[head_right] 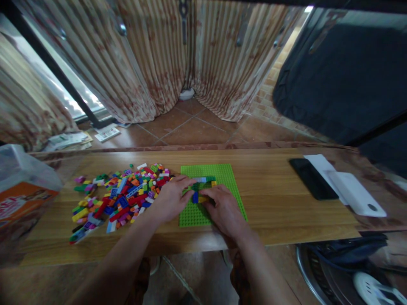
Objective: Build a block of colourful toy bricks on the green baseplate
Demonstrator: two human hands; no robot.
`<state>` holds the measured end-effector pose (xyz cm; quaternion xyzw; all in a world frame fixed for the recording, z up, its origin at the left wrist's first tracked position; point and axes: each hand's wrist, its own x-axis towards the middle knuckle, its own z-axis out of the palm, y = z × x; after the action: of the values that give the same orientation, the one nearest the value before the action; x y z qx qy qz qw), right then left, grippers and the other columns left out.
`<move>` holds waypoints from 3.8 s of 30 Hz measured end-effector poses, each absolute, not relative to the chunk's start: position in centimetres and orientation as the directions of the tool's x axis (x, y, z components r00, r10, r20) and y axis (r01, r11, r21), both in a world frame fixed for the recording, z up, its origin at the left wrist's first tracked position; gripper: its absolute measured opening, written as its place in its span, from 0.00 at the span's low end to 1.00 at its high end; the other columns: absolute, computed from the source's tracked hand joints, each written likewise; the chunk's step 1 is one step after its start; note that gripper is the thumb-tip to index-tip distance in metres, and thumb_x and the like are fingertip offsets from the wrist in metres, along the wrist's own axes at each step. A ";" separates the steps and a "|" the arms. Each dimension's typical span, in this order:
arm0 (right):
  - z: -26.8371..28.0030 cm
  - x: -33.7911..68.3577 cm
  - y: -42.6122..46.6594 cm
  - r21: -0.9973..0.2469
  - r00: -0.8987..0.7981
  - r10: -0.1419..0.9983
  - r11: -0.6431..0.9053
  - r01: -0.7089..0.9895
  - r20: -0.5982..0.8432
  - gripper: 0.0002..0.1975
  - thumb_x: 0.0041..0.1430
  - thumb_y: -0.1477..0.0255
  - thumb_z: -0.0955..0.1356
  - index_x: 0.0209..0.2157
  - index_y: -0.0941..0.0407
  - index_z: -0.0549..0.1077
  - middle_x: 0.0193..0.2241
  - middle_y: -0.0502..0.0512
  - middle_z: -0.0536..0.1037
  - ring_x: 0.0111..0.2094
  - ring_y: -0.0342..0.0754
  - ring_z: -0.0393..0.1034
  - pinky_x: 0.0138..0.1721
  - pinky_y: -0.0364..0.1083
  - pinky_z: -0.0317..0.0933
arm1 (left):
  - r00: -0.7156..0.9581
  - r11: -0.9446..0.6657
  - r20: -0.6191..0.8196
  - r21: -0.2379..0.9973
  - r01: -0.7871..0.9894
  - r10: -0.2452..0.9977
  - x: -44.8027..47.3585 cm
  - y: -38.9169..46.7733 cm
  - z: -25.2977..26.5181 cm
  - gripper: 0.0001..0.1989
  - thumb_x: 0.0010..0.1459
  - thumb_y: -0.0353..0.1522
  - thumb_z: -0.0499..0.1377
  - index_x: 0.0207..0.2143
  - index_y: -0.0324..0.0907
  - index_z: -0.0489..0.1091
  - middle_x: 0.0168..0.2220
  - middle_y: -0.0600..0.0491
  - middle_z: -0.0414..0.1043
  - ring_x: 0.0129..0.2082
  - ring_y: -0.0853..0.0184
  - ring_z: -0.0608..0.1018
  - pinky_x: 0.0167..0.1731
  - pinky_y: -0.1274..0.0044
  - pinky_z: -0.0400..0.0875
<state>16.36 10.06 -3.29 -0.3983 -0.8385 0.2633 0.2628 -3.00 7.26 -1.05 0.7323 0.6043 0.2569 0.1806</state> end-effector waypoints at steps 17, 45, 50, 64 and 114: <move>-3.0 15.9 10.3 -0.715 -0.550 0.805 0.519 0.469 0.224 0.09 0.57 0.76 0.69 0.38 0.51 0.80 0.33 0.52 0.81 0.38 0.50 0.71 0.42 0.49 0.64 | -0.015 -0.011 0.055 0.447 0.894 0.998 -1.2 7.6 -1.5 0.33 0.53 0.38 0.65 0.59 0.36 0.62 0.51 0.43 0.67 0.52 0.54 0.70 0.55 0.64 0.65; -3.2 15.9 10.3 -0.718 -0.557 0.788 0.545 0.434 0.262 0.09 0.58 0.75 0.70 0.39 0.51 0.79 0.36 0.53 0.82 0.39 0.50 0.75 0.47 0.53 0.64 | -0.098 0.103 -0.034 0.456 0.884 0.995 -0.7 7.8 -0.9 0.30 0.51 0.38 0.65 0.54 0.35 0.64 0.48 0.41 0.69 0.50 0.52 0.72 0.51 0.64 0.67; -2.9 16.3 10.1 -0.718 -0.525 0.804 0.538 0.442 0.279 0.13 0.56 0.74 0.70 0.44 0.50 0.78 0.39 0.53 0.82 0.43 0.51 0.74 0.49 0.53 0.64 | -0.056 0.022 0.054 0.494 0.869 0.997 -0.8 7.3 -1.2 0.26 0.53 0.36 0.64 0.53 0.39 0.65 0.48 0.44 0.70 0.50 0.55 0.72 0.52 0.64 0.67; -3.0 17.8 12.3 -0.868 -0.036 0.982 0.182 0.463 0.187 0.14 0.56 0.64 0.67 0.38 0.58 0.79 0.32 0.57 0.82 0.31 0.49 0.75 0.36 0.48 0.67 | 0.213 -0.252 0.148 0.343 0.905 0.966 2.9 3.9 -1.9 0.14 0.60 0.27 0.55 0.48 0.37 0.70 0.50 0.44 0.72 0.48 0.56 0.72 0.50 0.64 0.70; -3.6 17.2 12.5 -0.588 -0.308 0.923 0.384 0.712 0.230 0.19 0.56 0.68 0.68 0.49 0.56 0.74 0.48 0.61 0.77 0.51 0.57 0.69 0.55 0.58 0.62 | -0.149 -0.001 0.202 0.599 0.801 0.968 -2.0 6.7 -0.6 0.18 0.60 0.28 0.54 0.53 0.35 0.68 0.47 0.43 0.75 0.43 0.60 0.79 0.47 0.68 0.74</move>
<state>17.17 12.46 -3.64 -0.5203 -0.7855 0.1928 0.2741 -2.00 6.73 -0.61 0.6378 0.6933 0.3064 0.1365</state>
